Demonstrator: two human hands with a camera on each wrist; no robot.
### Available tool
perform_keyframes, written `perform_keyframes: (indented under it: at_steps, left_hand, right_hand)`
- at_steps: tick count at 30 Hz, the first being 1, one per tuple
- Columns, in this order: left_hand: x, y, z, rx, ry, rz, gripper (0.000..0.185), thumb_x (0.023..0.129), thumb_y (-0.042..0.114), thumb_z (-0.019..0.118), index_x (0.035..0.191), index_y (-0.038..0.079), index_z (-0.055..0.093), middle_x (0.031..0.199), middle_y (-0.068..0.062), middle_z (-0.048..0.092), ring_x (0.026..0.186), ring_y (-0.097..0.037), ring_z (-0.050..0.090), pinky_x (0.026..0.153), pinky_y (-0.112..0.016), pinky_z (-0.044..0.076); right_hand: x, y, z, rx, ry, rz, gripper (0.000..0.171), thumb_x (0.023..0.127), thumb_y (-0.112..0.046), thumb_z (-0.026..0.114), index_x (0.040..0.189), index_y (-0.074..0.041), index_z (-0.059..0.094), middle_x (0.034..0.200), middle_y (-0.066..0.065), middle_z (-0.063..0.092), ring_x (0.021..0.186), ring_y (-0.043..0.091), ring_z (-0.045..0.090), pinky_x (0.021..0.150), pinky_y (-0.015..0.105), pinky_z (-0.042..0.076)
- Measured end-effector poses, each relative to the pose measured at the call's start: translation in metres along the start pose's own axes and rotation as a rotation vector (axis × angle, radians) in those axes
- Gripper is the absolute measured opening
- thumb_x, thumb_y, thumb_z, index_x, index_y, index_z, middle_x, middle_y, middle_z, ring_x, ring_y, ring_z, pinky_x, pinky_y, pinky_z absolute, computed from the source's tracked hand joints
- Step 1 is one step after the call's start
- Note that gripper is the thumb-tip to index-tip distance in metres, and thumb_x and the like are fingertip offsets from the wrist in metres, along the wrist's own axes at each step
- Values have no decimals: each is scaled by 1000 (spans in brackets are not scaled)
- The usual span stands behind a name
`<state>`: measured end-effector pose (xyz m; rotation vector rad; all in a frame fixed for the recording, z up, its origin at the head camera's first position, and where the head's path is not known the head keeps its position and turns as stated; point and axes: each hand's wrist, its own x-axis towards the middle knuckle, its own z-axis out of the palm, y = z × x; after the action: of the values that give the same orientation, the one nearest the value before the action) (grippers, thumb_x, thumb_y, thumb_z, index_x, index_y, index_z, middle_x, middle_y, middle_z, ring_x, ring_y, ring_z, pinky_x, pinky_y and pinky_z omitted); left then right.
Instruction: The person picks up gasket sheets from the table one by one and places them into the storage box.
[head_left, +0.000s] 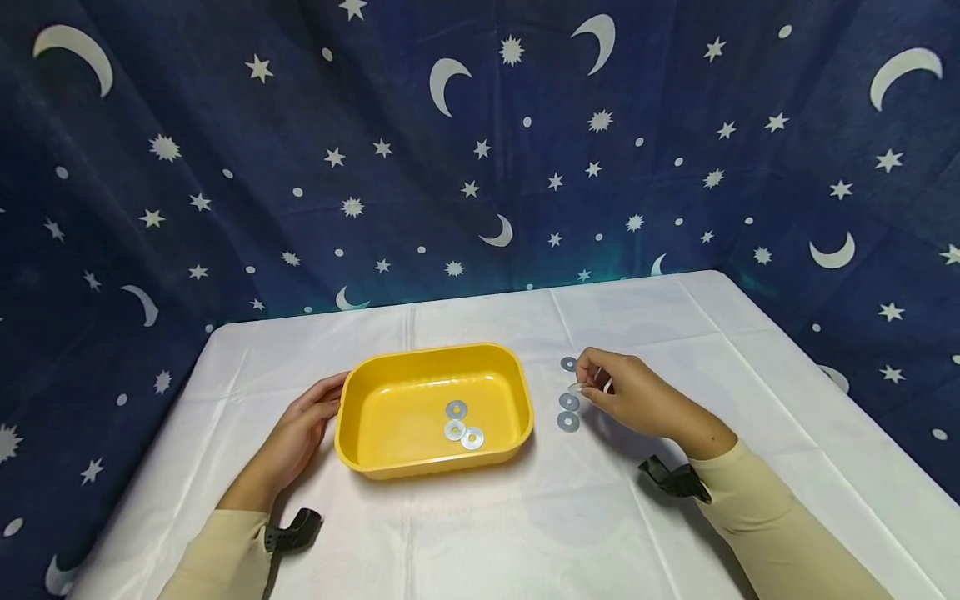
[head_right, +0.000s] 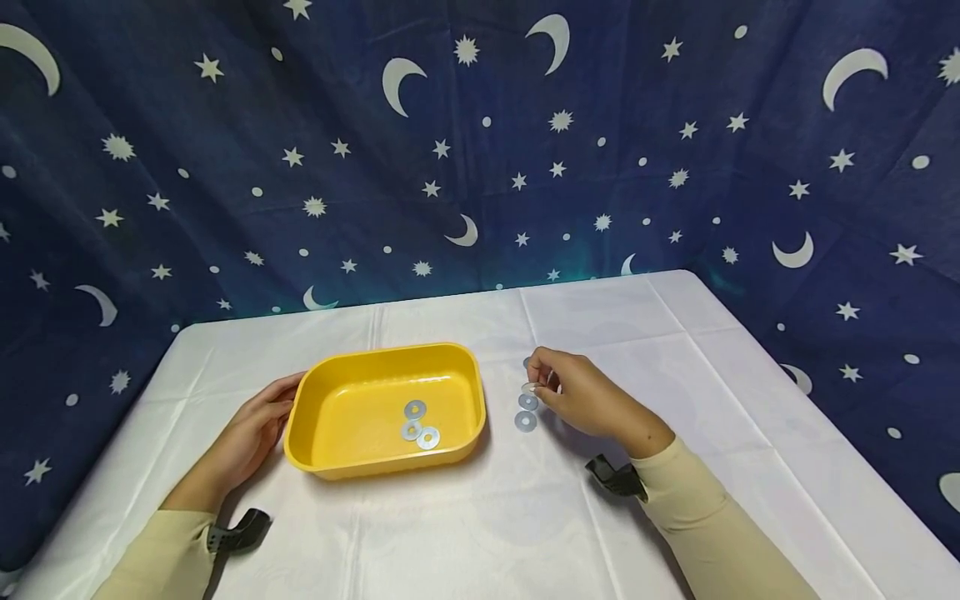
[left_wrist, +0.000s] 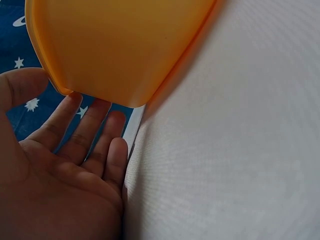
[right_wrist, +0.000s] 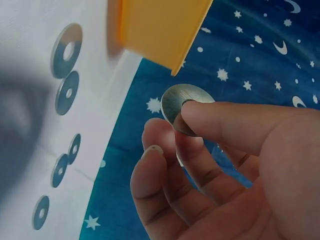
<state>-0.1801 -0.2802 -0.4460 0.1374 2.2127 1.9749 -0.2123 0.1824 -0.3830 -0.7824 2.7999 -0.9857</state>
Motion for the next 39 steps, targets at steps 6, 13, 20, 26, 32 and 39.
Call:
perform_keyframes:
  at_steps: [6,13,20,26,32,39]
  left_hand:
    - [0,0,-1,1,3,4,51,103,15,40,153,4,34,150,2,45,127,6,48,101,-3,35]
    - [1,0,-1,4,14,1,50,103,13,39,153,5,35,152,-2,43,127,6,48,101,-3,34]
    - [1,-1,-1,-5,15,-2,50,104,13,38,153,4,34,151,-1,44,126,6,49,101,-3,35]
    - [1,-1,0,-6,12,-1,50,103,14,39,153,4,34,154,-5,41,126,6,48,101,-3,35]
    - [0,0,0,-9,5,9,50,104,14,39,153,4,34,154,-6,40,127,6,48,102,-3,34]
    - [0,2,2,-5,-2,17,52,103,13,42,152,1,33,156,-15,36,126,6,47,101,-3,34]
  right_hand:
    - [-1,-8,0,6,1,-5,19,90,-1,68,94,-14,55,86,-2,62,79,14,57,66,24,51]
    - [-1,-17,0,10,36,-21,19,90,-1,68,93,-15,56,84,-4,61,80,13,57,69,24,51]
    - [-3,-27,3,37,78,-73,19,89,0,69,93,-15,57,86,-5,62,79,10,57,73,27,53]
    - [0,-33,9,56,96,-120,20,89,1,69,93,-14,57,83,-6,60,77,8,57,71,24,52]
    - [7,-41,18,70,54,-113,19,90,-1,68,93,-15,57,84,-6,60,79,10,56,72,27,53]
    - [14,-53,30,85,-2,-108,15,92,-6,68,93,-17,58,85,-7,60,80,11,56,69,25,51]
